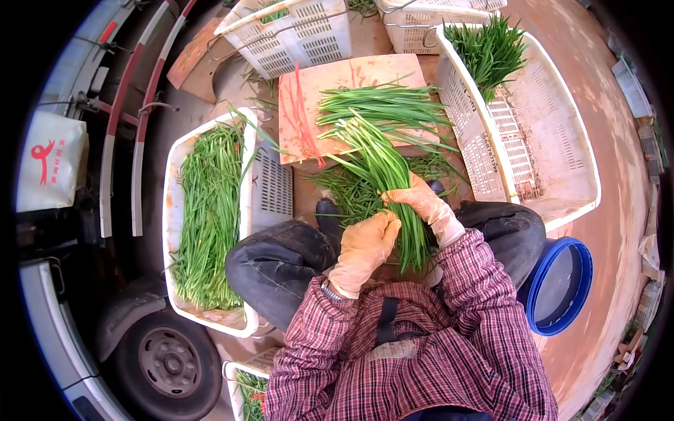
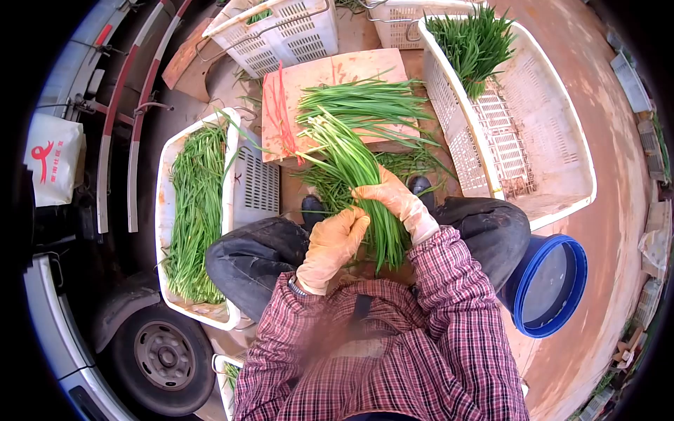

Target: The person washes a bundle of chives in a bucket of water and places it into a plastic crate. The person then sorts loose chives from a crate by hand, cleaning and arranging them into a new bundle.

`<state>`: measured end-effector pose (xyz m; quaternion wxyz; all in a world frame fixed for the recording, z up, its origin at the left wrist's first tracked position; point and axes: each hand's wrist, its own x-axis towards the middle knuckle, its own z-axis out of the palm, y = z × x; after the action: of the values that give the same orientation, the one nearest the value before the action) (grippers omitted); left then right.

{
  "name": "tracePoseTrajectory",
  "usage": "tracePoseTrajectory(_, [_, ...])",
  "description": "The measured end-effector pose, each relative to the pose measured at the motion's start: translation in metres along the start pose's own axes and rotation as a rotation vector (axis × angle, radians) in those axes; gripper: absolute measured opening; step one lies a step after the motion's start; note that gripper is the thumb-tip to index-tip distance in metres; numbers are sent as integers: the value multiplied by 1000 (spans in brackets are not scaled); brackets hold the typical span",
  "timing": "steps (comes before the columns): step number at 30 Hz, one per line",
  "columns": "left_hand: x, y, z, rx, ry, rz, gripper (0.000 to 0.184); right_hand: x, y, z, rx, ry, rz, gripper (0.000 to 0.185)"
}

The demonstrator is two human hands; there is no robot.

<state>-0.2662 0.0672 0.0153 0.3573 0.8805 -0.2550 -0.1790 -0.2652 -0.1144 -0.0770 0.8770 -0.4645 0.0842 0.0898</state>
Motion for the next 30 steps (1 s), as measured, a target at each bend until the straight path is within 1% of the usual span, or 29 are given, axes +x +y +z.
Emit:
tracePoseTrajectory(2, [-3,-3,4,-44,-111,-41,20,1,1,-1,21,4,-4,47])
tracePoseTrajectory(3, [-4,-3,4,-44,-114,-38,20,1,1,-2,21,8,-6,47])
tracePoseTrajectory(5, [-6,-1,3,-189,-256,-115,19,1,0,-2,-23,48,-17,47])
tracePoseTrajectory(6, [-7,-3,4,-213,-242,-127,23,2,0,-2,-22,48,-18,47])
tracePoseTrajectory(7, [-5,-6,3,-211,-243,-127,23,2,1,-2,3,42,-25,49])
tracePoseTrajectory(9, [5,-14,-3,-462,-183,-268,28,2,0,-2,29,36,-34,50])
tracePoseTrajectory(10, [11,-18,-7,-730,-75,-288,33,2,0,-2,4,22,-33,52])
tracePoseTrajectory(11, [18,-23,-14,-841,35,-295,31,2,-1,-1,-21,6,-31,53])
tracePoseTrajectory(12, [24,-25,-24,-855,127,-272,30,0,-3,0,9,-8,4,59])
tracePoseTrajectory(13, [30,-27,-33,-868,222,-247,29,0,-3,1,7,-13,4,59])
tracePoseTrajectory(15, [43,-34,-40,-901,274,-196,27,3,-1,3,23,-84,-13,64])
tracePoseTrajectory(16, [50,-37,-41,-888,306,-164,23,5,0,2,29,-108,-2,69])
tracePoseTrajectory(21, [70,-43,-37,-969,387,-152,18,2,-1,9,10,-84,-20,76])
tracePoseTrajectory(23, [74,-51,-31,-1014,408,-128,21,3,2,9,-238,-30,-100,78])
tracePoseTrajectory(24, [75,-50,-31,-1012,407,-126,21,2,1,9,-238,-30,-102,78])
tracePoseTrajectory(26, [75,-50,-30,-967,449,-135,26,0,0,11,-439,69,-85,80])
tracePoseTrajectory(27, [75,-50,-30,-965,448,-135,26,-3,-7,14,-438,69,-85,80])
tracePoseTrajectory(29, [76,-49,-33,-938,398,-225,30,-10,-28,25,-641,113,-33,79])
tracePoseTrajectory(30, [76,-47,-34,-935,400,-225,30,-10,-28,24,-639,111,-35,79])
